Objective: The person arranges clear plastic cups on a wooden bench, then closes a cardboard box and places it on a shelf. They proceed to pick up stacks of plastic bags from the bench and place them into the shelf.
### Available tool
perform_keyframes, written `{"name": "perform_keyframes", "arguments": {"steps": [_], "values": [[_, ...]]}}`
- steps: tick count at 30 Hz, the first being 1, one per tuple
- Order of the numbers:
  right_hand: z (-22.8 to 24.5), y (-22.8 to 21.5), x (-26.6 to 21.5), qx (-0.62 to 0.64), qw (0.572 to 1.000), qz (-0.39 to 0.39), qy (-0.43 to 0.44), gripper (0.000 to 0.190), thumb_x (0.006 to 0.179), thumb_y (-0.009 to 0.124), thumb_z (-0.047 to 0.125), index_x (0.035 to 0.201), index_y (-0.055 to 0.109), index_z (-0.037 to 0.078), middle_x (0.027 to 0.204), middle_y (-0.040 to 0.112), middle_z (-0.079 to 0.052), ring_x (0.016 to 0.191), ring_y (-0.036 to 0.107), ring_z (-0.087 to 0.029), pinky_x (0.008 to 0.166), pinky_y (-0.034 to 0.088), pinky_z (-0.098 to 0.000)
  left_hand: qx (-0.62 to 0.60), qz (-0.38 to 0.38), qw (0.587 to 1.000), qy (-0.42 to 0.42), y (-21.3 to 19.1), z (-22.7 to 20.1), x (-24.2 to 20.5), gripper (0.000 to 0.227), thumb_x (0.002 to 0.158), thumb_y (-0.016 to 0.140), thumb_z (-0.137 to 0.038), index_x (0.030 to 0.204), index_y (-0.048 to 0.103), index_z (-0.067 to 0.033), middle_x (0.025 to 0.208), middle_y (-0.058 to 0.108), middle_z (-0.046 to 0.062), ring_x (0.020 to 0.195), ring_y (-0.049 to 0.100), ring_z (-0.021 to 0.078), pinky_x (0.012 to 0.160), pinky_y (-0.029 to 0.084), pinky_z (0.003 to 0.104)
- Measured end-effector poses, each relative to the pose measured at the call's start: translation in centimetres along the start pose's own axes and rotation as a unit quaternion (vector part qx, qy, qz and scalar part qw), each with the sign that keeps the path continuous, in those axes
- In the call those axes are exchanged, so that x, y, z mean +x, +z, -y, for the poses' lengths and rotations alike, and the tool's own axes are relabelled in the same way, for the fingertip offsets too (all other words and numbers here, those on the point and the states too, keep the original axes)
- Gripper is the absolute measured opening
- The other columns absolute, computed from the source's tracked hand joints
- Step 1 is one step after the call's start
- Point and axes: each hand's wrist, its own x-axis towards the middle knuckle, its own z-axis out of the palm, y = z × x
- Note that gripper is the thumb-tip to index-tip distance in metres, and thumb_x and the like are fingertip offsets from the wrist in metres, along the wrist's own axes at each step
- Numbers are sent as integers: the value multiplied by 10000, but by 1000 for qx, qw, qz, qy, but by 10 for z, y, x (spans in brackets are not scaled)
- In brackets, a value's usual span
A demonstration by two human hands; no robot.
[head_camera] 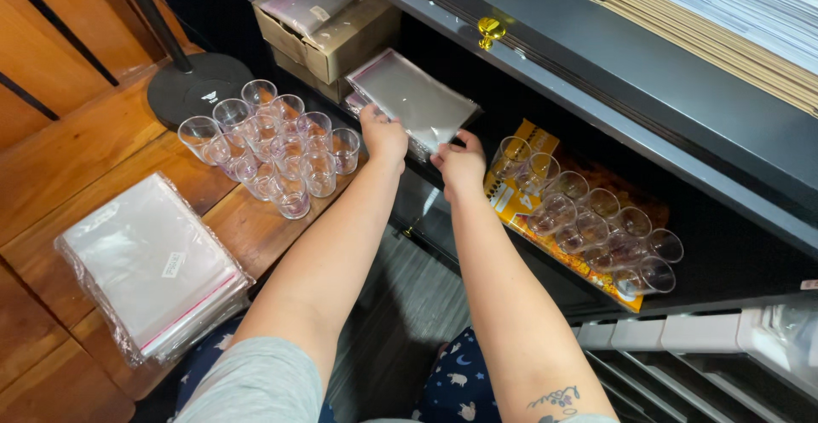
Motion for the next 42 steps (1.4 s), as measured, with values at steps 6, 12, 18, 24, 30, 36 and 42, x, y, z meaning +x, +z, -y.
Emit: {"name": "perform_keyframes", "arguments": {"steps": [6, 12, 18, 24, 30, 36, 42], "values": [[-12, 14, 10, -13, 1000, -3, 28, 599, 941, 700, -19, 1489, 459, 17, 1055, 659, -225, 813, 766, -272, 799, 695, -394, 66, -88, 993, 34, 9, 11, 13, 524, 1007, 580, -7, 1491, 428, -138, 1166, 531, 91, 1138, 613, 194, 1025, 541, 316], [-5, 13, -7, -40, 999, -9, 32, 613, 930, 720, -20, 1484, 467, 56, 1022, 661, -169, 834, 777, -277, 796, 699, -382, 225, -110, 968, 30, 13, 10, 5, 596, 1003, 609, -59, 1548, 374, -110, 1334, 548, 159, 1315, 565, 286, 1161, 450, 379], [4, 19, -24, -50, 999, -5, 12, 579, 947, 684, -42, 1477, 457, 12, 1006, 643, -192, 906, 757, -321, 834, 678, -415, 308, -96, 947, 16, 7, 3, 0, 812, 943, 646, -12, 1615, 193, 47, 1435, 395, 258, 1356, 490, 419, 1205, 404, 439], [4, 19, -27, -72, 997, -14, 19, 565, 935, 706, -42, 1451, 484, 25, 994, 656, -188, 889, 761, -315, 806, 690, -408, 347, -87, 934, -17, 10, -8, -5, 814, 969, 655, -69, 1625, 186, 48, 1457, 374, 229, 1406, 413, 441, 1241, 355, 472], [-3, 24, -24, -75, 997, -26, 18, 521, 937, 721, 9, 1420, 524, 26, 938, 676, -190, 798, 760, -290, 719, 704, -401, 310, -89, 946, -31, 10, -11, -7, 798, 980, 636, -56, 1646, 198, -9, 1457, 350, 230, 1375, 430, 430, 1232, 367, 449], [2, 24, -32, -87, 996, -26, 12, 526, 934, 736, 34, 1423, 541, 34, 932, 685, -209, 774, 753, -279, 704, 702, -406, 283, -106, 952, -56, 12, -19, -23, 808, 979, 646, -136, 1660, 213, -86, 1446, 390, 195, 1353, 471, 417, 1192, 419, 447], [0, 18, -61, -65, 996, -48, 27, 492, 918, 765, 95, 1375, 588, 51, 919, 687, -192, 715, 733, -226, 648, 691, -364, 278, -104, 952, -77, 11, 2, -29, 776, 927, 746, -338, 1586, 394, -127, 1431, 467, 207, 1350, 526, 439, 1190, 415, 468]]}}
